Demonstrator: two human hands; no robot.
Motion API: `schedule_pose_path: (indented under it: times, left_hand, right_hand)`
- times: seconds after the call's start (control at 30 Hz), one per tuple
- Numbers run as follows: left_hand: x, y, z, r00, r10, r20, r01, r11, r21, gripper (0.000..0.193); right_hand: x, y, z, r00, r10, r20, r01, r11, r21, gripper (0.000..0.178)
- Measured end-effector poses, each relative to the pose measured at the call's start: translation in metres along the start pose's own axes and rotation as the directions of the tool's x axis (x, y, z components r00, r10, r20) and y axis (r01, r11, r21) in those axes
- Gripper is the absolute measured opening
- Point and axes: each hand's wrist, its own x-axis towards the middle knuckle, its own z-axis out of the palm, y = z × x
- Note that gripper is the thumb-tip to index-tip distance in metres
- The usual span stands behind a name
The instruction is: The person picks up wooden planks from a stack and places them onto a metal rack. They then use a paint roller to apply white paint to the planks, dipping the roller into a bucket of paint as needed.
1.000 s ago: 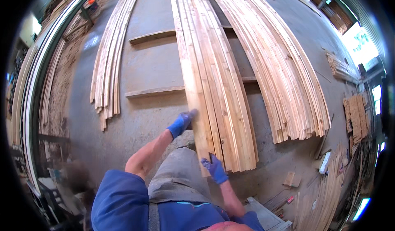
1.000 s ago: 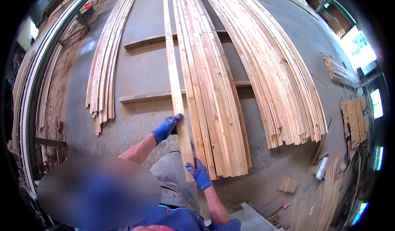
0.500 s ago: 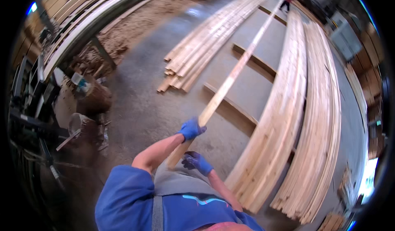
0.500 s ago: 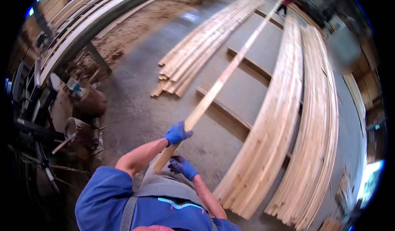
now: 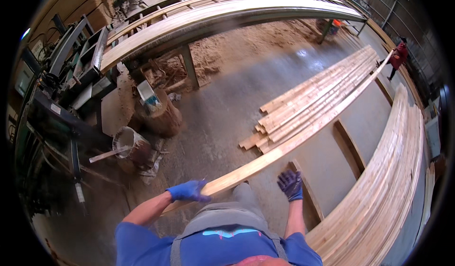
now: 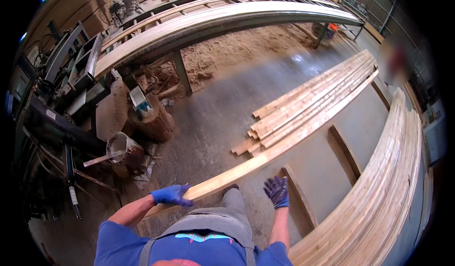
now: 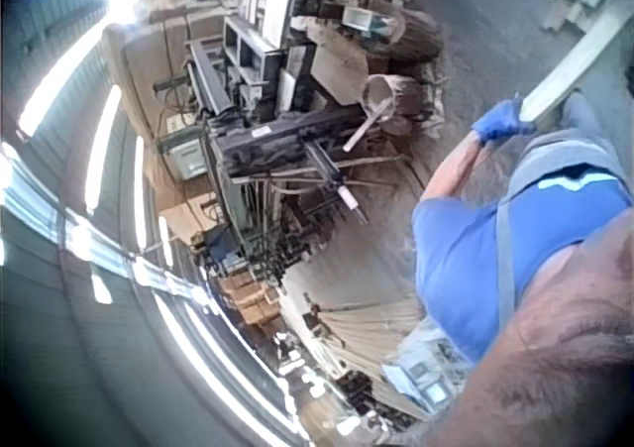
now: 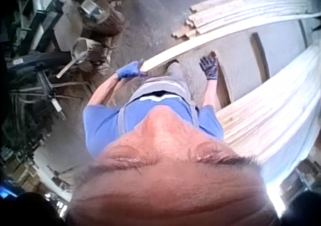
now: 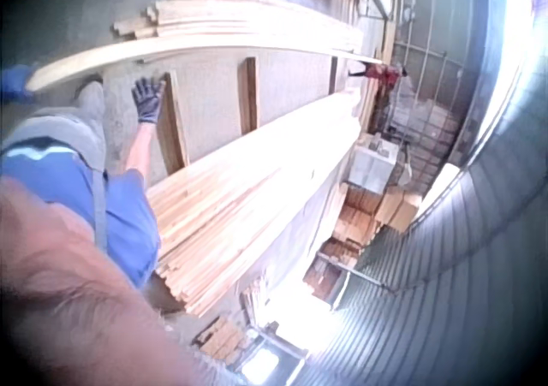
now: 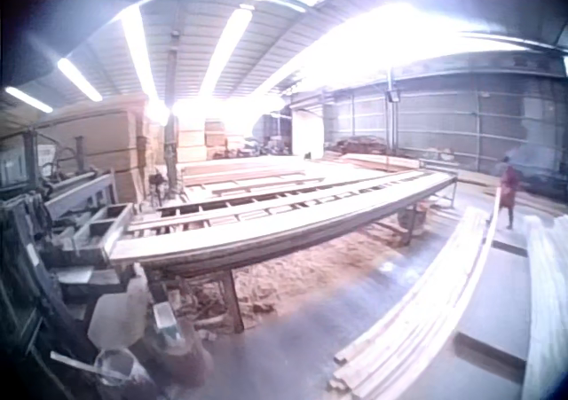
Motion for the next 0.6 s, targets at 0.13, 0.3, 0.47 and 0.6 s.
schedule_pose_path:
  times: [0.13,0.3,0.47,0.6]
  left_hand:
    - [-0.020,-0.011,-0.078,0.996,-0.067,0.059,0.070,0.996,-0.051,0.073]
    - [-0.051,-0.021,-0.172,0.963,-0.267,0.032,0.268,0.963,-0.020,0.072]
    - [-0.036,-0.072,-0.270,0.922,-0.353,-0.161,0.371,0.924,0.093,0.068]
    - [-0.028,-0.098,-0.376,0.887,-0.311,-0.341,0.385,0.906,0.175,0.073]
  right_hand:
    - [0.119,-0.102,0.079,0.958,-0.248,0.148,0.192,0.929,0.315,0.076]
    - [0.223,-0.135,0.215,0.915,-0.307,0.261,0.278,0.950,0.143,0.084]
    - [0.303,-0.119,0.333,0.901,-0.248,0.357,0.144,0.946,0.291,0.063]
    - [0.359,-0.121,0.442,0.870,-0.264,0.415,0.148,0.945,0.290,0.052]
